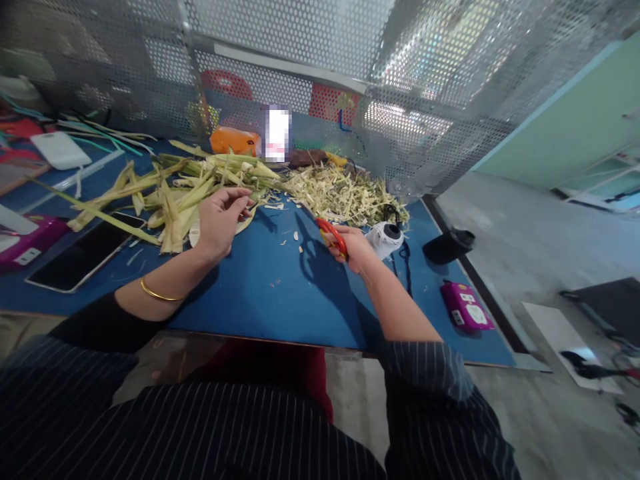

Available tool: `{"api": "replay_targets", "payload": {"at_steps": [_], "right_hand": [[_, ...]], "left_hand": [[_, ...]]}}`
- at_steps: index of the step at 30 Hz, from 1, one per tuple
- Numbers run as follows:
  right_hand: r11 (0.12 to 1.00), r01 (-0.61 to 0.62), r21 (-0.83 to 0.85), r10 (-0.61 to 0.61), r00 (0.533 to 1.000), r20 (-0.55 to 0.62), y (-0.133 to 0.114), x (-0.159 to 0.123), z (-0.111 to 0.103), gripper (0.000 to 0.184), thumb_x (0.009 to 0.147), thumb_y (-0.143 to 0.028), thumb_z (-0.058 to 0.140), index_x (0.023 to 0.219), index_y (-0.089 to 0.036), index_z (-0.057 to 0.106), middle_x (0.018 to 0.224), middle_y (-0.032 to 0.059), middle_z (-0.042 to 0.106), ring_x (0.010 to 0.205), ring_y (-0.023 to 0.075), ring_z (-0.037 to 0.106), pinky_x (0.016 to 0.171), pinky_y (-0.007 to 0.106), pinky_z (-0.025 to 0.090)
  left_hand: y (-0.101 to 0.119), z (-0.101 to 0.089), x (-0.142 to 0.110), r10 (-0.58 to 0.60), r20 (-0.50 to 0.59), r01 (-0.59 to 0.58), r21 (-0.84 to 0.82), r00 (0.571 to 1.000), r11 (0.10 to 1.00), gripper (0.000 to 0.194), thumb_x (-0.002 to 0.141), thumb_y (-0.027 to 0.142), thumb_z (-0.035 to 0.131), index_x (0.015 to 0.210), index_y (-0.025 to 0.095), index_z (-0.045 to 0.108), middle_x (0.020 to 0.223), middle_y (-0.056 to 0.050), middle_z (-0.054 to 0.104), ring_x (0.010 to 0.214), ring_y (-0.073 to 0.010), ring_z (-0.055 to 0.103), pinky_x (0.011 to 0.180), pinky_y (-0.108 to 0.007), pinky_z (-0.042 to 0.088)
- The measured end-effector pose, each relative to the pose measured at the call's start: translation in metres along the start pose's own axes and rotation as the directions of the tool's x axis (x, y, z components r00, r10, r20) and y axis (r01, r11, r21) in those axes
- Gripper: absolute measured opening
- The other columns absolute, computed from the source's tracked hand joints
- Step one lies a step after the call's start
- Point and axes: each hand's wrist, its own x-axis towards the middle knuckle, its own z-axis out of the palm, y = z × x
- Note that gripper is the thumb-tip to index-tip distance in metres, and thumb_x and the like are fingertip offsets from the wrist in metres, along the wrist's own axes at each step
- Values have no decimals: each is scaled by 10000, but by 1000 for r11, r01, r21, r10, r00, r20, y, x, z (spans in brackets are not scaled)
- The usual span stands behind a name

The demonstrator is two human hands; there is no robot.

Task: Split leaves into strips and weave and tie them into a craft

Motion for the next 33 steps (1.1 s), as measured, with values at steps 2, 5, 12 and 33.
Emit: {"api": "replay_targets", "payload": {"at_steps": [2, 5, 12, 33], "right_hand": [[1000, -27, -16, 29, 991, 129, -2, -7, 6, 302, 631, -241, 727, 900, -135, 639, 560, -25, 558, 348, 42, 374, 294, 169, 190], [990, -87, -107, 111, 964, 243, -6, -1, 25, 321, 649, -224, 727, 952, -138, 661, 584, -6, 593, 348, 46, 385, 293, 171, 188], [1000, 1, -9, -1, 998, -60, -12, 40, 28, 81, 724, -176, 596, 726, -182, 515, 455, -77, 409, 344, 39, 318, 308, 150, 181], [972, -1, -233, 23, 996, 92, 6, -60, -29, 570, 647, -255, 737, 1200, -142, 649, 640, -15, 627, 426, 51, 431, 385, 183, 293]], "left_hand": [[1, 1, -2, -4, 9, 4, -1, 1000, 1000, 114, 802, 108, 608, 851, 169, 692, 733, -10, 687, 528, -63, 580, 498, -187, 460], [1, 1, -4, 1, 43, -1, 12, 999, 1000, 113, 800, 113, 605, 854, 166, 690, 736, -7, 685, 532, -67, 582, 521, -198, 480], [-8, -2, -4, 8, 92, -12, 44, 996, 999, 109, 803, 142, 603, 866, 163, 689, 742, -23, 686, 522, -68, 579, 513, -204, 468], [-7, 1, -8, -131, 109, 128, 40, 985, 991, 101, 773, 142, 626, 836, 161, 704, 726, -38, 697, 509, -68, 563, 469, -191, 412]]}}
